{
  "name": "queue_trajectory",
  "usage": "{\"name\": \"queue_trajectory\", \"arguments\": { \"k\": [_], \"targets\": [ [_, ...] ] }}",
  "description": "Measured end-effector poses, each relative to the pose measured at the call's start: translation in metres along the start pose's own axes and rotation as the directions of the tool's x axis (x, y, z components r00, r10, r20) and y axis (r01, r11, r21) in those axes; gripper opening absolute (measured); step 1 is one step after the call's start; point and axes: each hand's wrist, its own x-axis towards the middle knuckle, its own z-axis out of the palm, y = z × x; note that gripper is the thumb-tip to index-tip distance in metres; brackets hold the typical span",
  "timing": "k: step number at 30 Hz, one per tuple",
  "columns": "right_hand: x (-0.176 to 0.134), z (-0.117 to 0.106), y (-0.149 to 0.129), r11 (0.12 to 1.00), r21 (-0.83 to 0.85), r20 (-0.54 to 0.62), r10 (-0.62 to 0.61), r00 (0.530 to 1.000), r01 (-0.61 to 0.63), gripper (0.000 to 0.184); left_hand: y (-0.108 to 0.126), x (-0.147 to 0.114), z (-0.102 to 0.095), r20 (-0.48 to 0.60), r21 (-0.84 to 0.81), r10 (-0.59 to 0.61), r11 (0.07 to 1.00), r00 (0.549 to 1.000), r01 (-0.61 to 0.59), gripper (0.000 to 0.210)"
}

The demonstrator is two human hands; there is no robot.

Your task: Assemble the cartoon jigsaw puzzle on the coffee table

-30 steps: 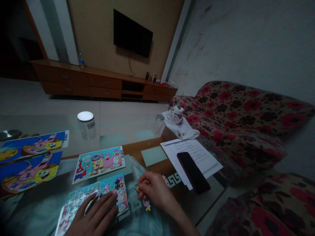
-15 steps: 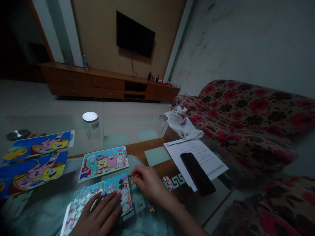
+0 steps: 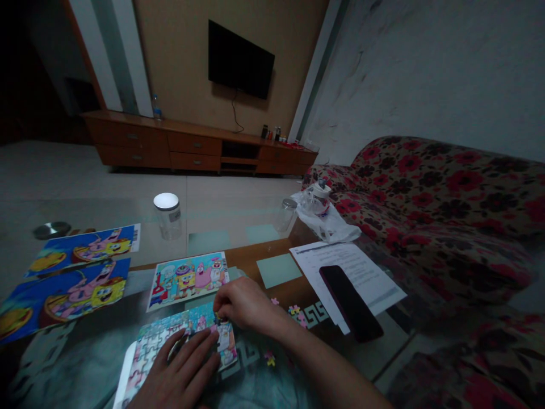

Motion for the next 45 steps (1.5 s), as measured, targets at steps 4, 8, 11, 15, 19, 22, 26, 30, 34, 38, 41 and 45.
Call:
{"name": "queue_trajectory", "arguments": {
  "k": [4, 8, 11, 15, 19, 22, 26, 30, 34, 38, 41, 45],
  "targets": [
    [0.000, 0.001, 0.000, 1.000, -0.025, -0.001, -0.001, 1.000, 0.001, 0.016, 0.000, 0.000, 0.001, -0.005, -0.002, -0.015, 1.000, 1.000, 0.015, 0.045],
    [0.000, 0.002, 0.000, 1.000, -0.029, -0.006, -0.003, 1.000, 0.003, 0.015, 0.000, 0.000, 0.001, 0.008, 0.006, -0.011, 1.000, 1.000, 0.011, 0.045],
    [0.001, 0.002, 0.000, 1.000, -0.019, -0.008, 0.002, 1.000, -0.002, 0.014, -0.001, -0.001, 0.001, 0.007, -0.013, -0.014, 1.000, 1.000, 0.014, 0.044],
    [-0.002, -0.002, 0.001, 1.000, 0.001, -0.017, 0.018, 1.000, -0.018, 0.014, 0.001, -0.006, 0.005, 0.019, -0.040, -0.029, 0.999, 0.999, 0.030, 0.044],
    [-0.017, -0.012, 0.010, 0.999, 0.012, -0.041, 0.052, 0.998, -0.052, 0.015, 0.003, -0.010, 0.009, 0.001, -0.046, -0.032, 0.998, 0.999, 0.032, 0.044],
    [-0.038, -0.017, 0.021, 0.997, 0.012, -0.024, 0.076, 0.997, -0.076, 0.017, 0.004, -0.010, 0.010, -0.021, -0.051, -0.032, 0.998, 0.999, 0.031, 0.043],
    [-0.066, -0.018, 0.033, 0.995, 0.005, -0.002, 0.099, 0.995, -0.099, 0.021, 0.006, -0.014, 0.012, 0.021, -0.037, -0.033, 0.999, 0.999, 0.034, 0.035],
    [-0.089, -0.014, 0.033, 0.982, -0.053, -0.162, 0.170, 0.972, -0.181, 0.027, 0.006, -0.020, 0.013, 0.089, -0.036, -0.014, 0.999, 0.996, 0.017, 0.037],
    [-0.109, -0.010, 0.028, 0.948, -0.132, -0.114, 0.275, 0.955, -0.289, 0.024, 0.004, -0.016, 0.012, 0.034, -0.034, -0.012, 0.999, 0.999, 0.014, 0.038],
    [-0.127, -0.013, 0.035, 0.907, -0.152, -0.185, 0.365, 0.913, -0.393, 0.020, 0.005, -0.011, 0.012, -0.026, -0.056, -0.027, 0.998, 0.999, 0.025, 0.039],
    [-0.139, -0.022, 0.051, 0.845, -0.168, -0.304, 0.445, 0.843, -0.507, 0.017, 0.006, -0.016, 0.020, -0.030, -0.066, -0.015, 0.998, 0.999, 0.013, 0.039],
    [-0.147, -0.030, 0.063, 0.799, -0.164, -0.336, 0.506, 0.794, -0.578, 0.017, 0.012, -0.031, 0.037, -0.031, -0.099, -0.042, 0.994, 0.999, 0.039, 0.040]
  ]
}}
